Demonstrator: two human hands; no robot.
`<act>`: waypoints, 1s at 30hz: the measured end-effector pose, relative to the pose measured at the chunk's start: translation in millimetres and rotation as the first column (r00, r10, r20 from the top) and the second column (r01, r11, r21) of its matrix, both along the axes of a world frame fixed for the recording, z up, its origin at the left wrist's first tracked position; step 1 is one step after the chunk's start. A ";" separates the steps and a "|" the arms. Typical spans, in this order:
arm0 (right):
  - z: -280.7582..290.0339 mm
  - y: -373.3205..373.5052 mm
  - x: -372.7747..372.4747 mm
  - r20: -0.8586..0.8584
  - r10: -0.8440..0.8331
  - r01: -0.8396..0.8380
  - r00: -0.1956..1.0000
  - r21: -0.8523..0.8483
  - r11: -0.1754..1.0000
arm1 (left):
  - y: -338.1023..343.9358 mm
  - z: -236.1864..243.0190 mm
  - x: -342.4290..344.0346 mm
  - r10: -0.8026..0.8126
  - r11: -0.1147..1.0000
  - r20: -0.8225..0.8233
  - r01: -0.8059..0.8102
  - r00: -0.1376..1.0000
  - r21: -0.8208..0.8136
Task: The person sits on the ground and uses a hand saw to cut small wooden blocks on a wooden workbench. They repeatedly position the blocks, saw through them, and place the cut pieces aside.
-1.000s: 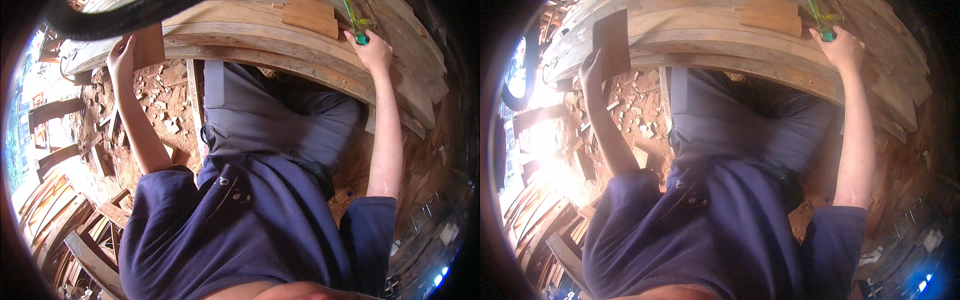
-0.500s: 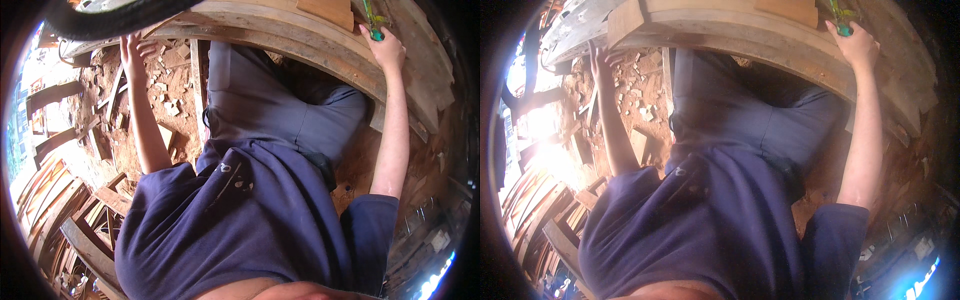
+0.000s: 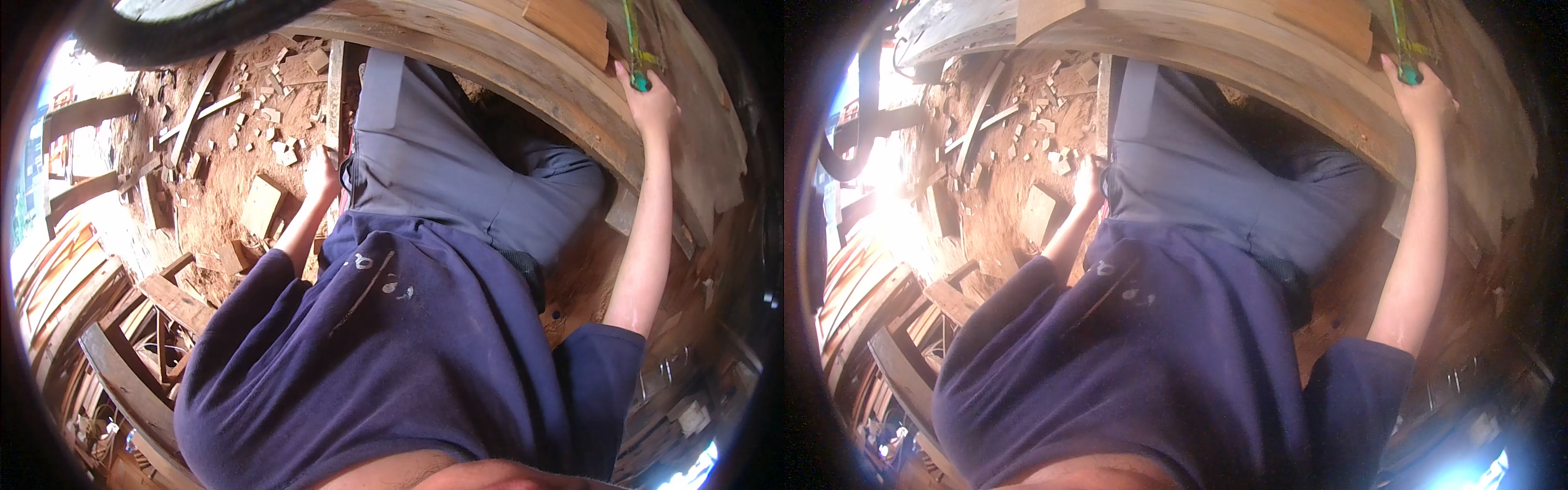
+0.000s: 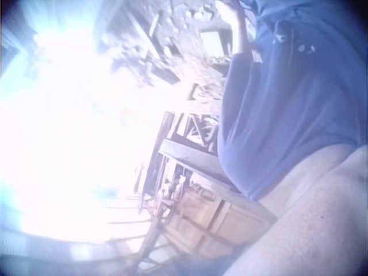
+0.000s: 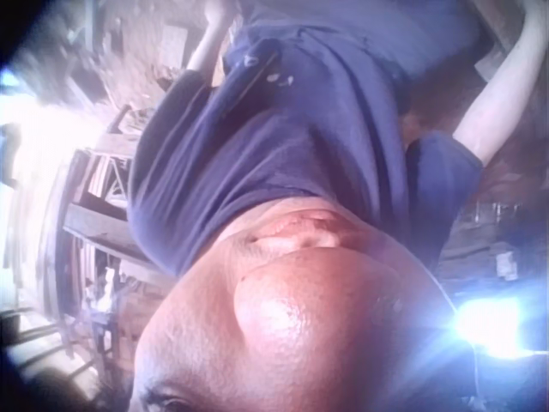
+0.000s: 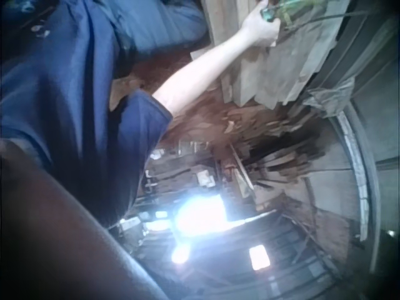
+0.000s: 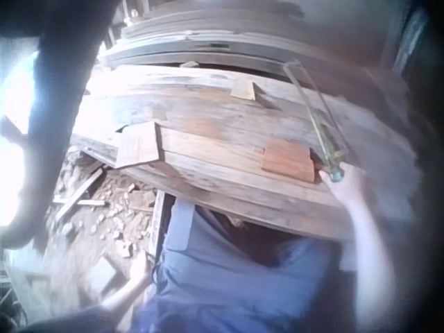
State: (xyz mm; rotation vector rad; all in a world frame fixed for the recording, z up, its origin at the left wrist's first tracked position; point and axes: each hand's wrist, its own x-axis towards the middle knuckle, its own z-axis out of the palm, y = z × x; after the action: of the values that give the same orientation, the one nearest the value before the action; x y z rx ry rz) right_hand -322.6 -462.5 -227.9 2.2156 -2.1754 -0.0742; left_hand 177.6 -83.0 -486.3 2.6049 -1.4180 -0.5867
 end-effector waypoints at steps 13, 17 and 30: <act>-7.9 0.6 -2.0 -0.014 0.033 -0.035 0.999 -0.151 0.988 | 12.8 -22.3 21.7 0.221 0.974 -0.147 -0.209 0.964 0.091; -0.1 2.8 3.7 0.030 0.015 -0.014 0.999 -0.054 0.998 | 51.9 -22.1 60.3 0.290 0.952 -0.607 -0.287 0.740 0.105; -6.1 -3.3 -1.1 -0.011 0.003 -0.004 1.000 -0.085 0.996 | 164.9 14.1 73.3 0.448 0.894 -0.339 -0.403 0.827 0.199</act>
State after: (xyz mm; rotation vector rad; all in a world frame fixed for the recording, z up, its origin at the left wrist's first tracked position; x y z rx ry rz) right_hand -323.8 -465.8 -234.0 2.1688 -2.1265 0.0057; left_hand 250.8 82.0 -472.2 2.5774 -0.6711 -1.0535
